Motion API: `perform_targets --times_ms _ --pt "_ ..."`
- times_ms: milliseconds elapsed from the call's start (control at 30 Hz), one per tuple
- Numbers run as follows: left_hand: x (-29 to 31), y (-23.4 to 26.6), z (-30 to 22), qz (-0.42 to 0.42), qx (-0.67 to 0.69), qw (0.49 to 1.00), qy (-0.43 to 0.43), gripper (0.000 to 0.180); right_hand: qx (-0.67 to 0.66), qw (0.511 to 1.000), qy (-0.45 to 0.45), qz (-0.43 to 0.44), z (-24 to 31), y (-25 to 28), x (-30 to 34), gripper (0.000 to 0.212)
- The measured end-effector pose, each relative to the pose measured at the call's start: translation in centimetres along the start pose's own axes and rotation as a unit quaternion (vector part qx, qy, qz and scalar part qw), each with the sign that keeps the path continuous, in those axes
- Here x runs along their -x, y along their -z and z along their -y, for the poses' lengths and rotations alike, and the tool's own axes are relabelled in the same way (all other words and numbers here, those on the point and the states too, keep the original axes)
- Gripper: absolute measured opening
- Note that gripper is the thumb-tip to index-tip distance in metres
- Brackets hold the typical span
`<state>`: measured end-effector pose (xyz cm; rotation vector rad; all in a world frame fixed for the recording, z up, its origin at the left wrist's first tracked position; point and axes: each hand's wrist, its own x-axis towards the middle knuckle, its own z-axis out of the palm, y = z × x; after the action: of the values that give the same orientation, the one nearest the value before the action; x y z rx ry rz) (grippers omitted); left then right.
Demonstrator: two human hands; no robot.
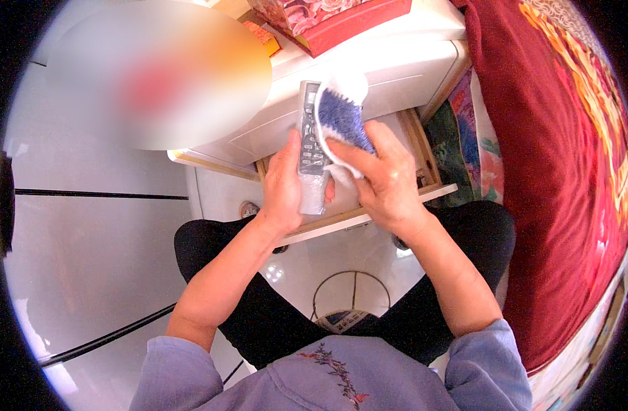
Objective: The person sits on the floor and wipes various items inside a nightstand drawer with a cloth. They remove boxes, a candle, and a remote control one by one, wipe each item, and place them on top of the nightstand. Finally, they wipe the inside of the drawer and close it.
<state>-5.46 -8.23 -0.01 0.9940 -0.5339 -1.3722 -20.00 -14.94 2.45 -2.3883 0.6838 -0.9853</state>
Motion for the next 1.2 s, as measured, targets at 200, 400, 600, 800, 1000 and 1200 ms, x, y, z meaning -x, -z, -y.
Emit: perform_targets --times_ms 200,400,600,800,1000,1200 --pt "-0.5 -0.2 0.4 -0.008 -0.021 0.999 -0.034 0.048 -0.125 0.992 -0.013 0.022 0.5 0.2 0.0 0.032" --pt "-0.1 -0.6 0.6 0.024 -0.070 0.997 -0.026 0.049 -0.075 0.995 -0.059 -0.037 0.4 -0.4 -0.6 0.030" --pt "-0.3 -0.1 0.1 -0.006 -0.029 1.000 0.005 0.050 -0.091 0.995 -0.019 0.025 0.2 0.0 -0.2 0.040" --pt "-0.2 -0.2 0.1 0.023 -0.032 0.999 -0.005 0.050 -0.093 0.995 -0.023 -0.033 1.3 -0.9 -0.5 0.042" --pt "-0.3 -0.5 -0.5 -0.027 -0.009 1.000 0.002 0.058 -0.053 0.998 -0.001 0.041 0.9 -0.8 -0.2 0.044" --pt "-0.6 0.6 -0.5 -0.005 -0.020 1.000 0.003 0.056 -0.046 0.998 -0.025 0.020 0.4 -0.1 0.0 0.032"
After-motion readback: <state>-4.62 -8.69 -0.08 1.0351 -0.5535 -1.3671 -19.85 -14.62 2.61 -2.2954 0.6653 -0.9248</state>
